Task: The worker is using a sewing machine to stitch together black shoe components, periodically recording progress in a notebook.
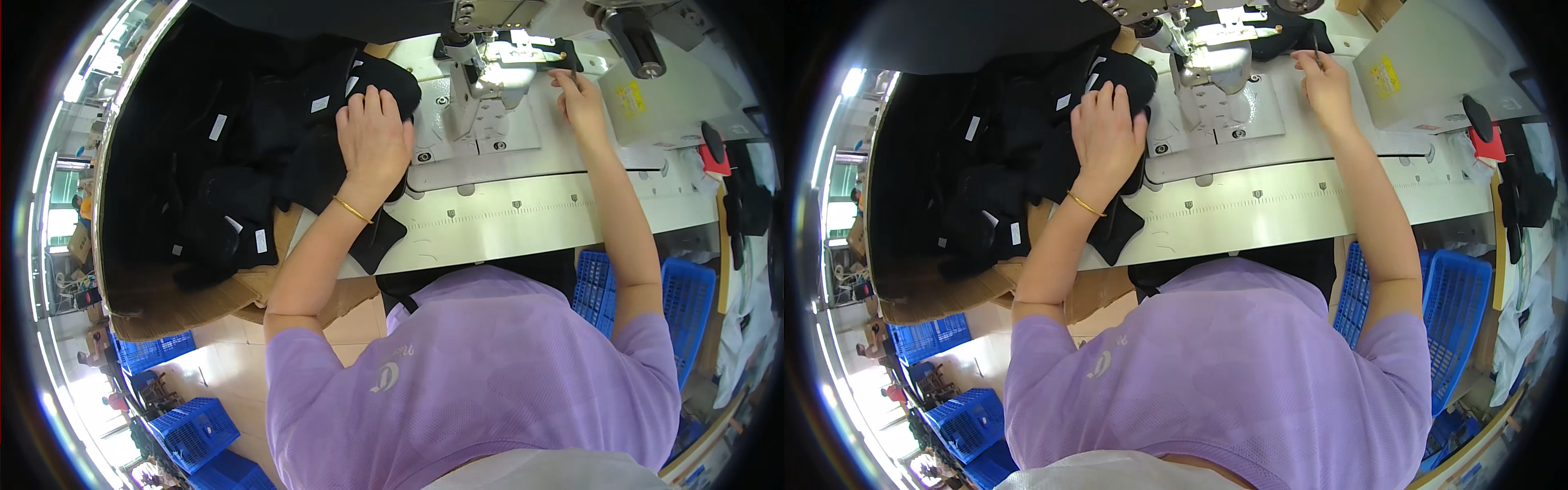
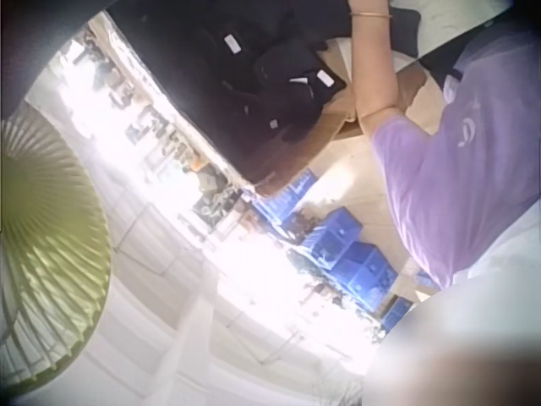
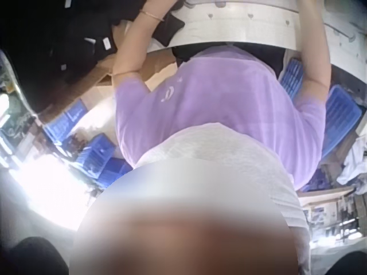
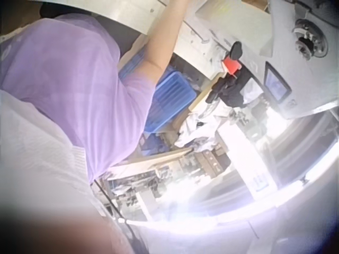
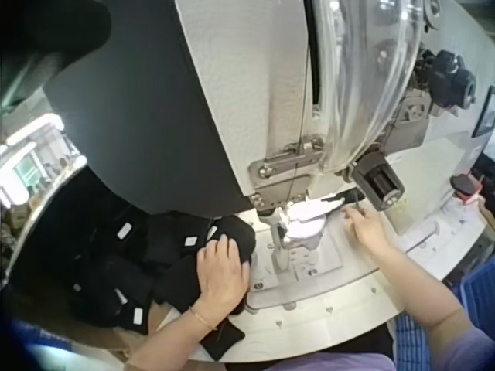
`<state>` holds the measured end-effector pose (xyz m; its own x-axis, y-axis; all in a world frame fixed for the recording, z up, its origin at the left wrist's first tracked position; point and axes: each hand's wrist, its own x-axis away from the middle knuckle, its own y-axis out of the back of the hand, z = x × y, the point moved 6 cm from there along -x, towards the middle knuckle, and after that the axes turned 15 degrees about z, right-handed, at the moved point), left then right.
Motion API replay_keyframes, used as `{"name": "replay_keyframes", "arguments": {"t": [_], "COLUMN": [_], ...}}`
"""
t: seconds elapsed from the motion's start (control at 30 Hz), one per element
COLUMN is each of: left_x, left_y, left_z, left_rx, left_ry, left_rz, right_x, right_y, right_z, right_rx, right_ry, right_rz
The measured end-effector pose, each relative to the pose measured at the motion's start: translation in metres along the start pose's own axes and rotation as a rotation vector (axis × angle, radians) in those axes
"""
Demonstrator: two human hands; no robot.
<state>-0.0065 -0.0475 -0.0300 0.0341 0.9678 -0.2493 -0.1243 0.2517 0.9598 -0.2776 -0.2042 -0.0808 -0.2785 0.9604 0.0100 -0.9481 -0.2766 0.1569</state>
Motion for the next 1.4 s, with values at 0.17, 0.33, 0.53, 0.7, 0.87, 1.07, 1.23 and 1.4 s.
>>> {"name": "replay_keyframes", "arguments": {"t": [0.17,0.33,0.53,0.7,0.87,1.07,1.23,1.4], "left_x": [0.007,0.049,0.097,0.023,-0.028,-0.067,-0.093,-0.093], "left_y": [0.063,0.046,0.002,0.055,0.070,0.056,0.043,0.055], "left_z": [0.059,0.044,-0.047,0.009,-0.006,0.021,0.022,0.024], "left_rx": [0.158,1.975,2.089,1.442,1.302,1.557,1.478,1.414], "left_ry": [0.257,0.216,0.297,-0.048,-0.260,-0.047,-0.080,-0.231], "left_rz": [-0.430,-0.381,0.504,0.127,0.618,0.473,0.630,0.459], "right_x": [0.063,0.126,0.126,0.114,0.121,0.135,0.130,0.132], "right_y": [-0.021,-0.102,-0.134,-0.117,-0.109,-0.092,-0.095,-0.102], "right_z": [0.024,0.075,0.072,0.079,0.094,0.114,0.109,0.109], "right_rx": [0.148,0.250,-0.038,-0.078,0.121,0.152,0.017,-0.038], "right_ry": [0.362,0.722,0.271,0.215,0.244,0.461,0.351,0.357], "right_rz": [0.016,0.413,0.516,0.698,0.603,0.412,0.439,0.431]}}
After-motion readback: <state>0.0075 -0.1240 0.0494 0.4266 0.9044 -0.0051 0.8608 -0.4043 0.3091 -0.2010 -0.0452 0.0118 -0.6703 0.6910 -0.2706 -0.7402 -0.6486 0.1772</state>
